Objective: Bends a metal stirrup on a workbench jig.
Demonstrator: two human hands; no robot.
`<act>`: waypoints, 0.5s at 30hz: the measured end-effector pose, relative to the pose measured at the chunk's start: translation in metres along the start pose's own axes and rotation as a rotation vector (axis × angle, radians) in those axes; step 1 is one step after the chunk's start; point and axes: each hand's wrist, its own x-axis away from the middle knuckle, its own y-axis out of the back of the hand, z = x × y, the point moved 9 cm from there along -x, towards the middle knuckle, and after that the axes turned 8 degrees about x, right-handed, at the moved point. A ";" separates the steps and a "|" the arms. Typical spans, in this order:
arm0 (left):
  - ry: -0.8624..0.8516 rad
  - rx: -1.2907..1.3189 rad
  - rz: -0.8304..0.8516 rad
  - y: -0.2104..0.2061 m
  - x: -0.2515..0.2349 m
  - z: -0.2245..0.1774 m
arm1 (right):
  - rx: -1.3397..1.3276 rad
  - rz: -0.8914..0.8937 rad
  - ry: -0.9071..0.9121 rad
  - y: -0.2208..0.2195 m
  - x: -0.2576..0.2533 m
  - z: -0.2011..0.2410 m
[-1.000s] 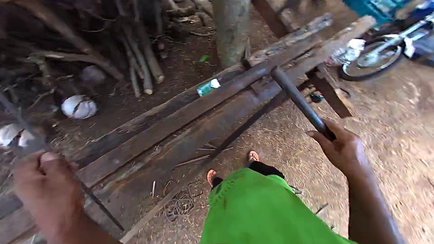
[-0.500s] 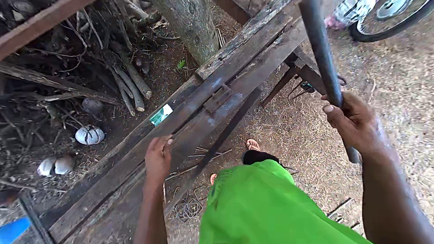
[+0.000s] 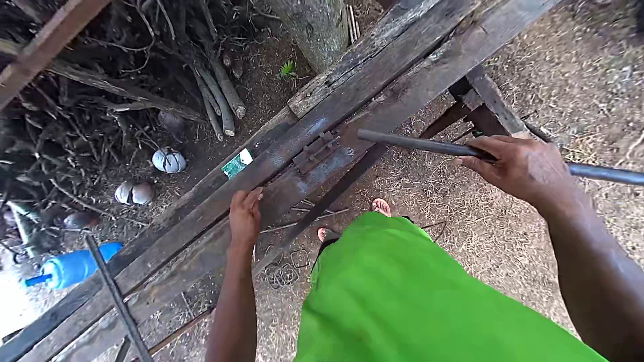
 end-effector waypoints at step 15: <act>-0.050 -0.001 -0.056 -0.009 -0.007 -0.011 | 0.168 0.136 0.298 -0.015 -0.125 -0.022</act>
